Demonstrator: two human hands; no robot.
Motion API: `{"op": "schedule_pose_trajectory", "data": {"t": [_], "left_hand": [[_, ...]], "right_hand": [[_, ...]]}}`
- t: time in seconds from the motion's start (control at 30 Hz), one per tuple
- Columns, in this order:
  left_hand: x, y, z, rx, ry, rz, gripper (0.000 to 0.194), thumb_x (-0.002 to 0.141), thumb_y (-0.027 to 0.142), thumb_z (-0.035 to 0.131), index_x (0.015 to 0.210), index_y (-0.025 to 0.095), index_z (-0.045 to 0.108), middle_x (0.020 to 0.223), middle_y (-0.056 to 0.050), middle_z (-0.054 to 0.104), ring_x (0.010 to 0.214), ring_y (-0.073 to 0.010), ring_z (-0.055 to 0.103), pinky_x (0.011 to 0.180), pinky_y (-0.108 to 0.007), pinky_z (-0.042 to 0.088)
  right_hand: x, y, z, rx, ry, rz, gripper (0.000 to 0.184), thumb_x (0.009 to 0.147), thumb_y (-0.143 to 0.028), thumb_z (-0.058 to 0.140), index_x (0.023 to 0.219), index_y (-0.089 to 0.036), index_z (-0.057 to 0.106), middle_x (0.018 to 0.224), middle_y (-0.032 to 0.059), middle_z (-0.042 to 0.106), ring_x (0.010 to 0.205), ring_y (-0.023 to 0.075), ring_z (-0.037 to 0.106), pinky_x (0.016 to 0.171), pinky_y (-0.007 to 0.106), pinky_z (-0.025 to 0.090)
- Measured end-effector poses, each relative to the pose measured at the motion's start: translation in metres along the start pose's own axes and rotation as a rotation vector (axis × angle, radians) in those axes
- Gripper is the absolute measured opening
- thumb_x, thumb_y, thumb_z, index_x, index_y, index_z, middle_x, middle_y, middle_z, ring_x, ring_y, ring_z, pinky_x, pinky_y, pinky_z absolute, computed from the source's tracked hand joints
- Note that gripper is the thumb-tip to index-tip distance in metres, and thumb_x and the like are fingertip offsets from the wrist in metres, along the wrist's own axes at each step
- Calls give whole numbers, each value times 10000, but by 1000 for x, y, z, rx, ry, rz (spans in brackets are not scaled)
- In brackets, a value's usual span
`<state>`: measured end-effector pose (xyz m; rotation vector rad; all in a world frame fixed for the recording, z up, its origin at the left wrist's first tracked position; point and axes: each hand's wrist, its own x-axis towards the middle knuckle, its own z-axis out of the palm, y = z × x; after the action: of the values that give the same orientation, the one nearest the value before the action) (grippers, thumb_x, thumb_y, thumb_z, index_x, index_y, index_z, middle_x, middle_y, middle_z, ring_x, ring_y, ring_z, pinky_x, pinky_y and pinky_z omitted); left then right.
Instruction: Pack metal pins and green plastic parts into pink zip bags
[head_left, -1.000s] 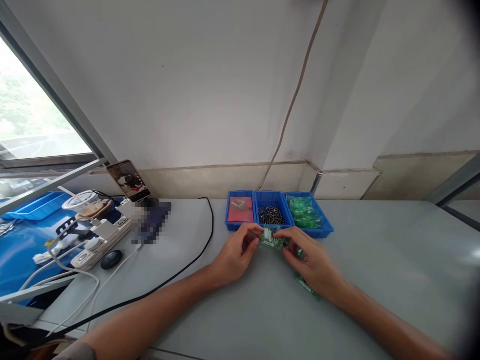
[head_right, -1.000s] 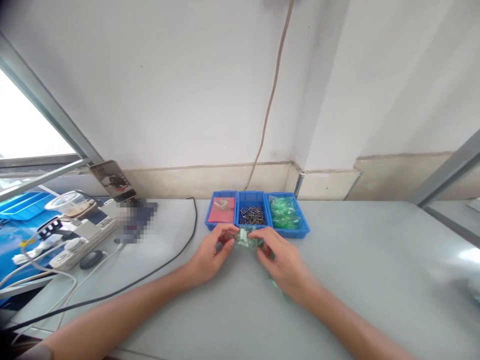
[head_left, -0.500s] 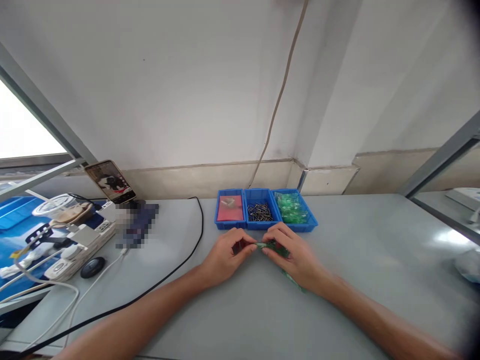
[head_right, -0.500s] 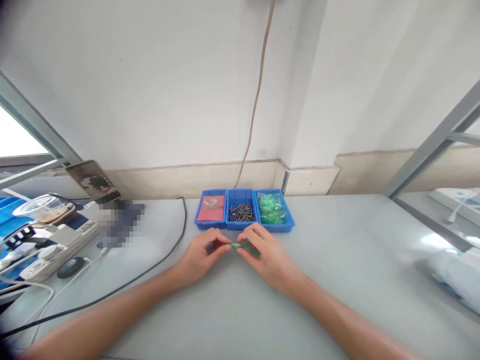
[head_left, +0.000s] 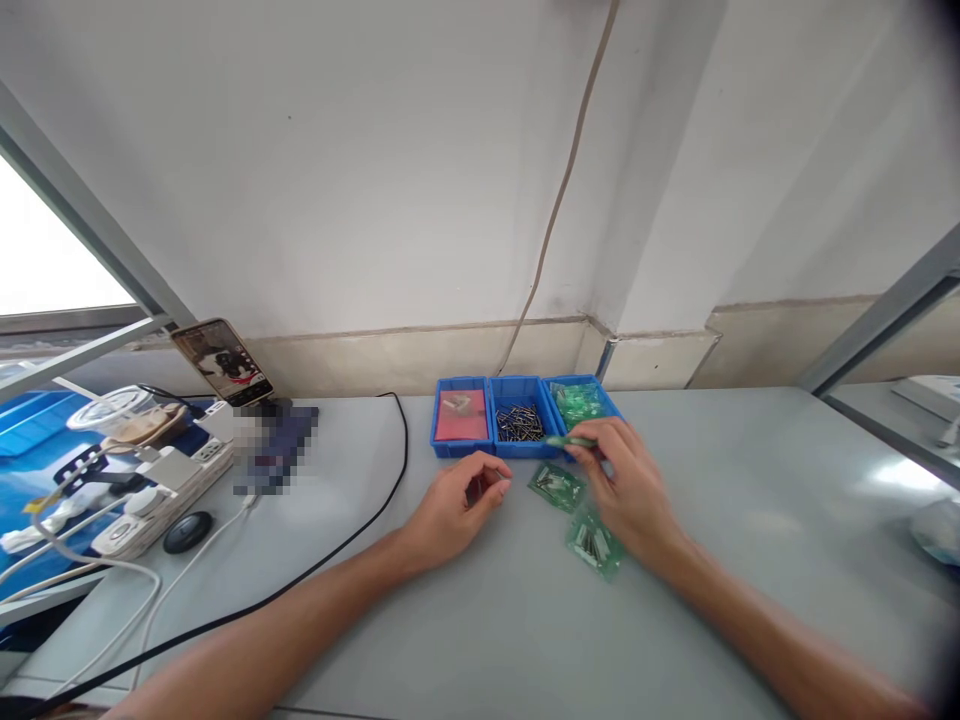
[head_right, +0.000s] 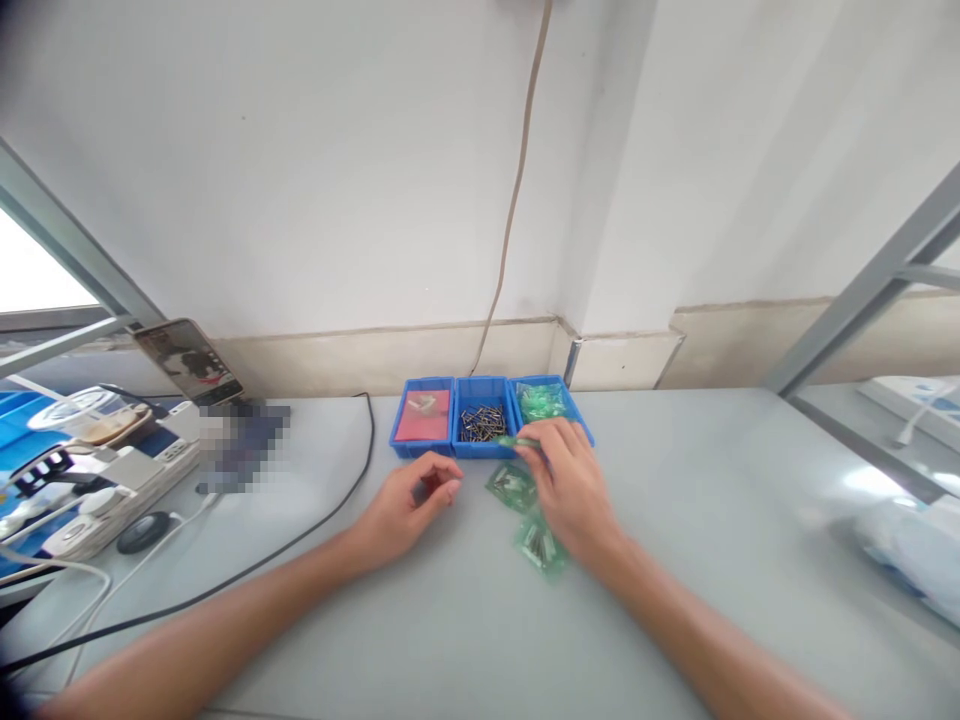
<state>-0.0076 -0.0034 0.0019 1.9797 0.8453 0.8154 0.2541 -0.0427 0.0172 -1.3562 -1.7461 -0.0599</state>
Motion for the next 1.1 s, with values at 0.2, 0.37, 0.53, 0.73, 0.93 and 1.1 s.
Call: {"op": "schedule_pose_trajectory", "data": {"t": [0.2, 0.37, 0.53, 0.73, 0.93, 1.1], "left_hand": [[0, 2, -1, 29, -13, 14, 194, 1092, 366, 566, 1143, 218, 679, 912, -21, 716, 835, -174, 639, 728, -279, 469], [0, 3, -1, 33, -14, 21, 197, 1096, 372, 556, 1138, 222, 676, 910, -15, 709, 839, -173, 638, 746, -282, 471], [-1, 4, -1, 56, -21, 13, 209, 1101, 387, 548, 1136, 224, 674, 911, -13, 704, 836, -172, 637, 752, -281, 471], [-1, 5, -1, 71, -31, 8, 204, 1100, 371, 544, 1148, 227, 681, 937, -20, 710, 854, -176, 642, 771, -288, 481], [-1, 4, -1, 74, -35, 7, 186, 1096, 345, 546, 1156, 232, 681, 946, -18, 712, 872, -173, 651, 760, -280, 479], [-1, 5, -1, 73, -40, 7, 184, 1093, 343, 551, 1161, 230, 679, 944, -17, 716, 863, -171, 652, 742, -274, 476]], "right_hand": [[15, 24, -23, -259, 231, -14, 150, 1098, -333, 549, 1075, -263, 680, 949, 97, 678, 948, 330, 592, 897, 469, 488], [17, 30, -21, -392, 200, -31, 254, 1105, -229, 452, 1163, -230, 700, 1107, 143, 711, 1041, 353, 571, 961, 500, 480], [11, 37, -11, -488, 54, -46, 254, 1094, -231, 460, 1135, -224, 711, 1064, 117, 742, 971, 332, 598, 892, 468, 472], [10, 40, -8, -548, -49, -30, 275, 1105, -235, 433, 1137, -208, 705, 1090, 100, 768, 966, 314, 653, 877, 456, 437], [9, 32, -8, -504, -17, -54, 294, 1119, -238, 423, 1159, -192, 711, 1090, 111, 776, 988, 308, 672, 943, 464, 429], [8, 37, -5, -456, -100, -56, 322, 1141, -322, 419, 1083, -218, 719, 1042, 81, 799, 941, 290, 696, 922, 445, 447]]}}
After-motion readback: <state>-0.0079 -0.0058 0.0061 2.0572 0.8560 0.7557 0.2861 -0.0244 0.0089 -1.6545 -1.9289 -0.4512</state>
